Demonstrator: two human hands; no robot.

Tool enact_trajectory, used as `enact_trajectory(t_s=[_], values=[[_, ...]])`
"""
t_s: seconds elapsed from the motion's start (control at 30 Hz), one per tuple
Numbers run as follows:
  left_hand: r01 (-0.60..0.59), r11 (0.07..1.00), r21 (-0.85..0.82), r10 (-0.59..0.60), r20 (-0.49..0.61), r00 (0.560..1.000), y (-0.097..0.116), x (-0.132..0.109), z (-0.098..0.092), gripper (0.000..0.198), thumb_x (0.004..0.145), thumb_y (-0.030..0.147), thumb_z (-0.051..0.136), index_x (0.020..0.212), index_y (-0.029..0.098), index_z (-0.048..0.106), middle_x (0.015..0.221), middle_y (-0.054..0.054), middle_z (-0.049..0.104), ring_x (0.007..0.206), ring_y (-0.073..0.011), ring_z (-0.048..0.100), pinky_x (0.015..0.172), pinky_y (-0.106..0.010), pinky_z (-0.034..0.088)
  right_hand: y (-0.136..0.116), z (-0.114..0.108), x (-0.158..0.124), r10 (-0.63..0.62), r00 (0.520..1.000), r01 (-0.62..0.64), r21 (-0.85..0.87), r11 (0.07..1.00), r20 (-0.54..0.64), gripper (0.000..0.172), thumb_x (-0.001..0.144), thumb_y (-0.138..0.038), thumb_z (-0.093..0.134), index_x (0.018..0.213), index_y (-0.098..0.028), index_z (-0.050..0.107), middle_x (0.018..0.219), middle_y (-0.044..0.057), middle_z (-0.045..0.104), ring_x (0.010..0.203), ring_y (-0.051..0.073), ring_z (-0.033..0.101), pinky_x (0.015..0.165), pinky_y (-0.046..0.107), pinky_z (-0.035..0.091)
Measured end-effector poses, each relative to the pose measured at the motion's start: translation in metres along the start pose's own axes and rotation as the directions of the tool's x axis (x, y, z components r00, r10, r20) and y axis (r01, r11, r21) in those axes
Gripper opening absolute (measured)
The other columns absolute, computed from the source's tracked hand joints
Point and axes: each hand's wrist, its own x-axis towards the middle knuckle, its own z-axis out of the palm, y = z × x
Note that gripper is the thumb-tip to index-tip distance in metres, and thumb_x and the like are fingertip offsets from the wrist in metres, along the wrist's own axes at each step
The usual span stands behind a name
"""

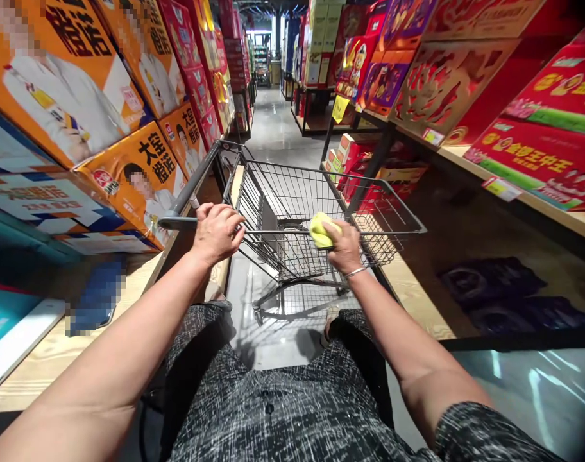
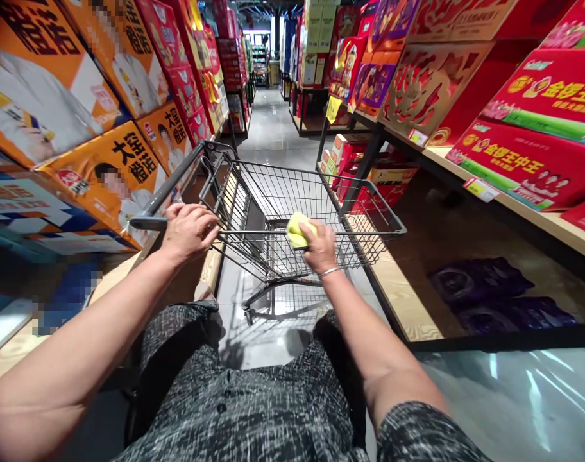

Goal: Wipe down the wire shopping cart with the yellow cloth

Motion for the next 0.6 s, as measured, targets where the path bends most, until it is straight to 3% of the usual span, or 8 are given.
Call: enact_trajectory(t_s=[0.13,0.23,0.37,0.5,0.6], values=[[-0.010,0.995,-0.094,0.026,0.171,0.985,0.023,0.006,0.010,0.047,0.102,0.040,0.035,0.139,0.022,0.057,0.130,-0.009,0.068,0.126,-0.0263,0.056,0.110,-0.045,0.028,-0.101,0.040,0.033,-0.232,0.973,0.232,0.152,0.961,-0.019,0.044,0.088,-0.020,0.061,0.130,-0.032,0.064,0.139,0.006,0.056,0.119,0.026,0.048,0.099,0.042,0.040],[0.020,0.996,-0.089,0.004,0.263,0.965,0.024,0.007,0.018,0.059,0.102,0.047,0.032,0.154,0.019,0.039,0.133,-0.010,0.066,0.120,-0.0268,0.061,0.110,-0.044,0.028,-0.134,0.064,0.046,-0.307,0.951,0.308,0.191,0.932,-0.037,0.028,0.097,-0.027,0.056,0.120,-0.035,0.069,0.137,0.002,0.059,0.127,0.025,0.043,0.105,0.043,0.034],[0.005,1.000,-0.031,0.005,0.316,0.949,0.012,0.003,0.025,0.074,0.099,0.059,0.035,0.158,0.014,0.031,0.119,-0.012,0.072,0.108,-0.0291,0.066,0.107,-0.044,0.031,-0.119,0.093,0.025,-0.380,0.923,0.362,0.207,0.909,0.052,0.026,0.097,-0.032,0.059,0.119,-0.043,0.068,0.131,-0.002,0.063,0.130,0.025,0.039,0.110,0.048,0.025],[-0.030,0.999,0.010,0.025,0.320,0.947,0.000,0.004,0.030,0.064,0.100,0.063,0.030,0.137,0.021,0.061,0.113,-0.009,0.072,0.107,-0.0287,0.064,0.106,-0.044,0.032,-0.074,0.112,-0.037,-0.362,0.878,0.326,0.164,0.931,0.314,0.036,0.099,-0.024,0.054,0.127,-0.044,0.064,0.132,-0.002,0.063,0.123,0.023,0.042,0.105,0.045,0.025],[-0.033,0.999,-0.004,0.032,0.299,0.954,-0.006,0.006,0.034,0.061,0.099,0.065,0.033,0.122,0.022,0.069,0.108,-0.007,0.072,0.106,-0.0277,0.062,0.105,-0.042,0.034,-0.043,0.118,-0.086,-0.301,0.870,0.282,0.107,0.953,0.390,0.031,0.091,-0.011,0.058,0.101,-0.035,0.075,0.114,0.004,0.070,0.106,0.023,0.049,0.091,0.043,0.031]])
